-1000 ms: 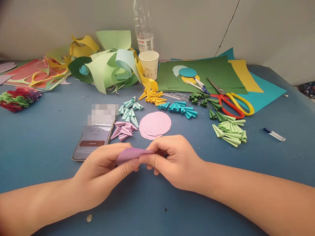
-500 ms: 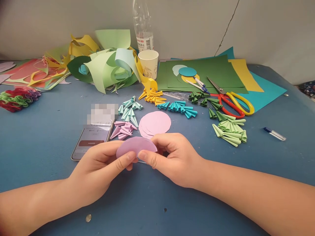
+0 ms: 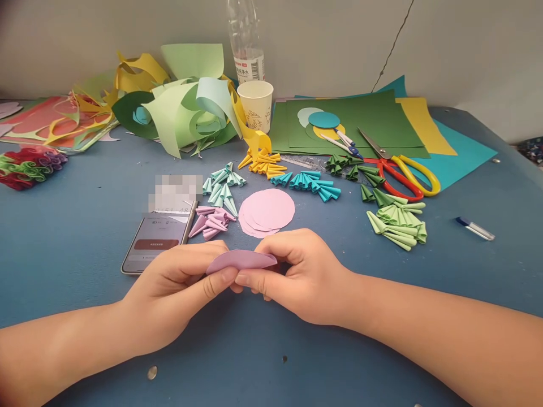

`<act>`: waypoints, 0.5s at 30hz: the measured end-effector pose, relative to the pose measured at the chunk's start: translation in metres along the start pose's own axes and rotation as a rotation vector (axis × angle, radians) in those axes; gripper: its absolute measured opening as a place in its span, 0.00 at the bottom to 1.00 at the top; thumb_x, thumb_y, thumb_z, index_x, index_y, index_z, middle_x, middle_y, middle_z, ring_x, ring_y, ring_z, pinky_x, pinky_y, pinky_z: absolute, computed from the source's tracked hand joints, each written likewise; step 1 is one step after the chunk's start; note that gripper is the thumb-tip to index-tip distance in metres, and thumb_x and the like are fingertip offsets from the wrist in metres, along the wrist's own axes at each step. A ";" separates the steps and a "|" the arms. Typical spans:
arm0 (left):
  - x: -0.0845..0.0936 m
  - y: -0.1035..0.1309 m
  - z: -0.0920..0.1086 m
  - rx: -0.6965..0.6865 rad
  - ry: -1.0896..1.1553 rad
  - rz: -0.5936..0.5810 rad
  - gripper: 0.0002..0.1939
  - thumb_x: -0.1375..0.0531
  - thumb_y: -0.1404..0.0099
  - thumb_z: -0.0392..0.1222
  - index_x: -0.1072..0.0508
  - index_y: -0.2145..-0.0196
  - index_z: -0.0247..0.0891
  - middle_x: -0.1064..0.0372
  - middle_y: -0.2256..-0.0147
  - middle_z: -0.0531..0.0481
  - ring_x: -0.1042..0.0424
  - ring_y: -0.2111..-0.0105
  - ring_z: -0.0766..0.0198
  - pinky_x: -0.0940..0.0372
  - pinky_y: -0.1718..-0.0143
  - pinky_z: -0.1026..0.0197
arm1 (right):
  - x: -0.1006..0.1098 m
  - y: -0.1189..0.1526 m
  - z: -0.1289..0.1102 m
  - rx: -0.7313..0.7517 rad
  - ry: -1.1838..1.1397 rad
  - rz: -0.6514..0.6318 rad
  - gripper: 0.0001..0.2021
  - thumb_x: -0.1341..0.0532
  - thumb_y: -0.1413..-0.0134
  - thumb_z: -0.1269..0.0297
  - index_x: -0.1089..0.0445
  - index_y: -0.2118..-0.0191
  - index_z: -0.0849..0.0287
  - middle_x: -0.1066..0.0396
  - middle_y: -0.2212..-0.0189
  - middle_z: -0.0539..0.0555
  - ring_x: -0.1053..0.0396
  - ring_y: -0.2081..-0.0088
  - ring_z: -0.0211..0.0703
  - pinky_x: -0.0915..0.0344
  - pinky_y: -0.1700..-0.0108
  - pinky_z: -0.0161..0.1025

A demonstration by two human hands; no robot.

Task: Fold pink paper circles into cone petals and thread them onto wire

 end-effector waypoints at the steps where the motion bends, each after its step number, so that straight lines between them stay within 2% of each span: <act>1: 0.000 0.000 0.001 -0.007 -0.013 0.006 0.13 0.41 0.26 0.35 0.19 0.67 0.32 0.24 0.72 0.50 0.28 0.71 0.69 0.35 0.66 0.66 | 0.000 0.000 0.002 -0.035 -0.015 0.008 0.10 0.32 0.37 0.63 0.24 0.69 0.62 0.25 0.76 0.51 0.32 0.77 0.35 0.35 0.76 0.32; 7: 0.000 0.000 0.005 -0.036 -0.065 0.003 0.13 0.41 0.27 0.33 0.18 0.67 0.32 0.23 0.72 0.50 0.27 0.71 0.69 0.34 0.66 0.66 | -0.001 0.001 0.009 -0.149 -0.111 0.013 0.14 0.30 0.40 0.60 0.29 0.73 0.60 0.24 0.75 0.52 0.32 0.79 0.35 0.36 0.78 0.33; 11: 0.001 0.001 0.005 -0.024 -0.075 0.000 0.14 0.42 0.27 0.34 0.19 0.69 0.32 0.24 0.74 0.50 0.28 0.72 0.69 0.35 0.68 0.66 | 0.001 0.003 0.010 -0.156 -0.145 0.024 0.19 0.28 0.42 0.59 0.35 0.77 0.58 0.32 0.82 0.47 0.41 0.82 0.32 0.45 0.80 0.33; 15: 0.001 0.002 0.004 -0.013 -0.081 0.001 0.15 0.41 0.27 0.36 0.19 0.70 0.32 0.26 0.75 0.50 0.31 0.73 0.69 0.36 0.69 0.66 | 0.004 0.002 0.008 -0.116 -0.175 0.041 0.24 0.27 0.43 0.60 0.42 0.80 0.57 0.40 0.83 0.44 0.47 0.79 0.31 0.52 0.78 0.34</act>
Point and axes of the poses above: each hand's wrist, its own y-axis away from the middle knuckle, its own x-axis out of the back of the hand, z = x × y, the point moved 6 cm from there along -y, towards the middle knuckle
